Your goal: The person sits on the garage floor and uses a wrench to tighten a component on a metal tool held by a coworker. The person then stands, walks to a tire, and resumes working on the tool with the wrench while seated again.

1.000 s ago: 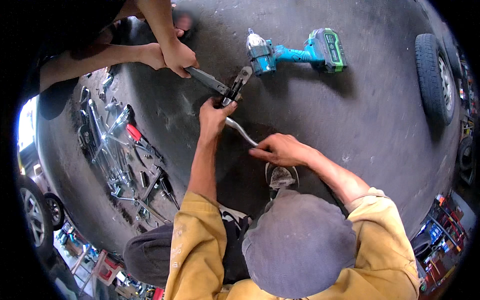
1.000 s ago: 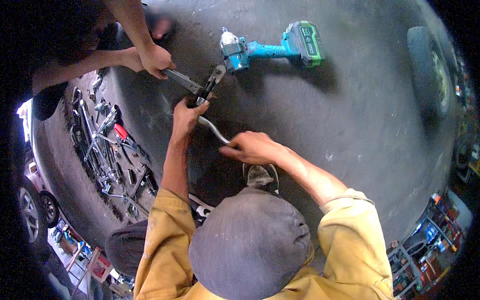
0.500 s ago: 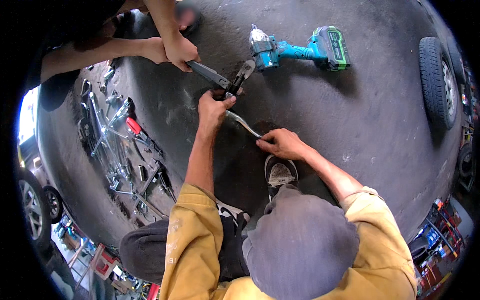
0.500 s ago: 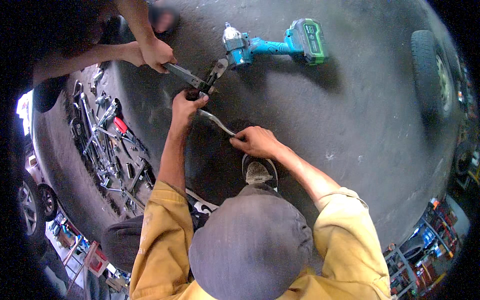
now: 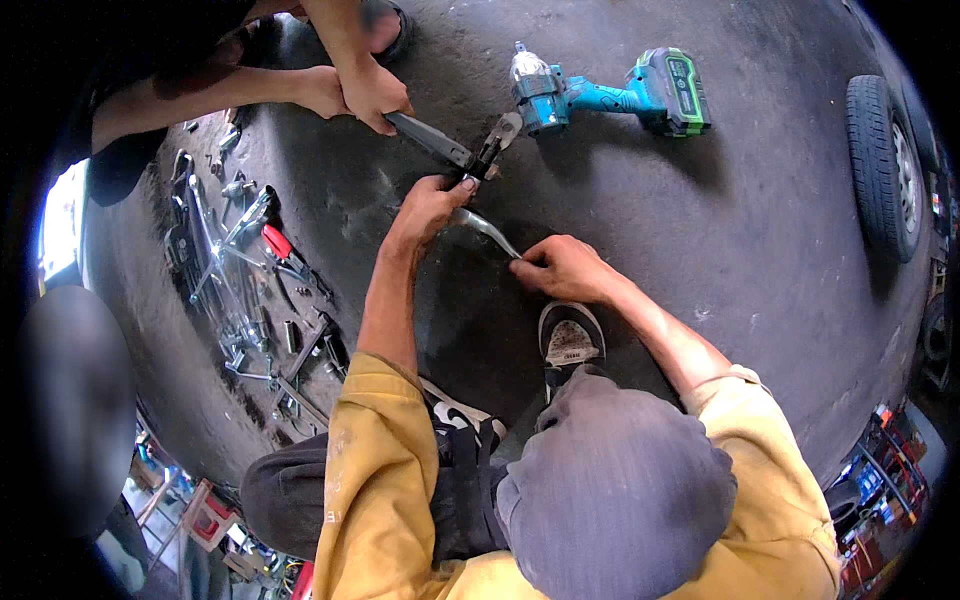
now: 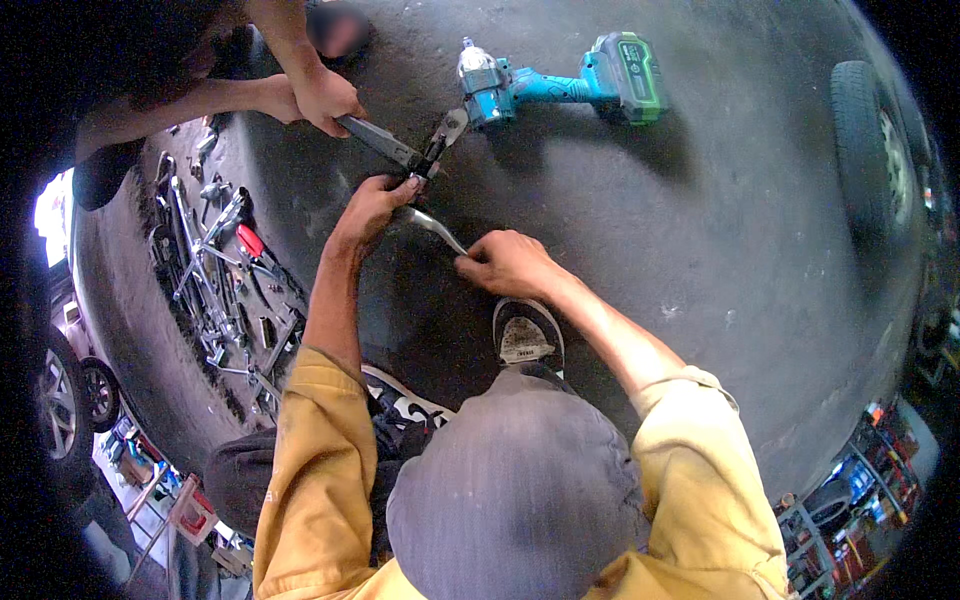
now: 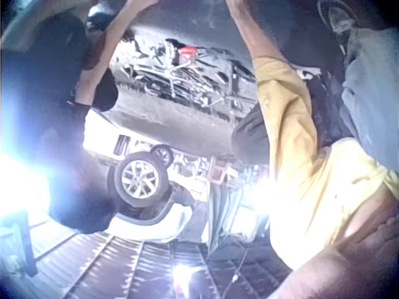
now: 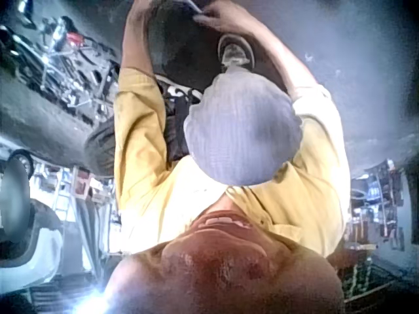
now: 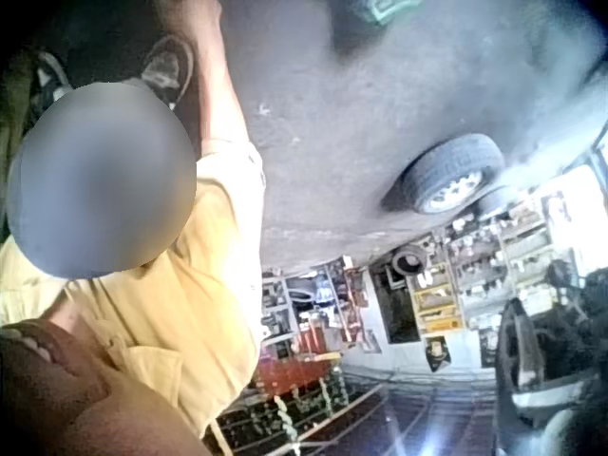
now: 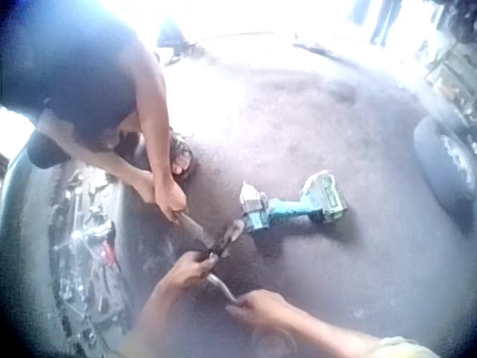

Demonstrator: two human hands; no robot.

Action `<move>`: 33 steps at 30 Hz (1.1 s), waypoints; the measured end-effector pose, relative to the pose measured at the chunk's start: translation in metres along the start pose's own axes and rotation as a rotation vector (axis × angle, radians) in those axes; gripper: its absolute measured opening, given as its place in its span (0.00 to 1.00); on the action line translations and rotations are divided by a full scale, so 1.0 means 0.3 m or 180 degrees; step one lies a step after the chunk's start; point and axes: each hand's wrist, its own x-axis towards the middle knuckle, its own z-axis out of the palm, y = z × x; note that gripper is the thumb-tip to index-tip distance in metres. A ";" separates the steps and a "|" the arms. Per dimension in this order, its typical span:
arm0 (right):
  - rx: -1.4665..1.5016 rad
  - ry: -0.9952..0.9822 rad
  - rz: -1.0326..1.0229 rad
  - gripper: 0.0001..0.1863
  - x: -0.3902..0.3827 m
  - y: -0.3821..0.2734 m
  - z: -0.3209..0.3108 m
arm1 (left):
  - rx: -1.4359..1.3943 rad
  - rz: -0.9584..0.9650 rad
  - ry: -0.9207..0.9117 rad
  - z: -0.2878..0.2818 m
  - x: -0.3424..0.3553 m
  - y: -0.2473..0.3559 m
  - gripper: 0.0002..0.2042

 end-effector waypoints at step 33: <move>0.1418 -0.0165 -0.0885 0.18 -0.010 -0.191 -0.027 | -0.0082 0.0134 0.0582 0.020 -0.013 -0.013 0.17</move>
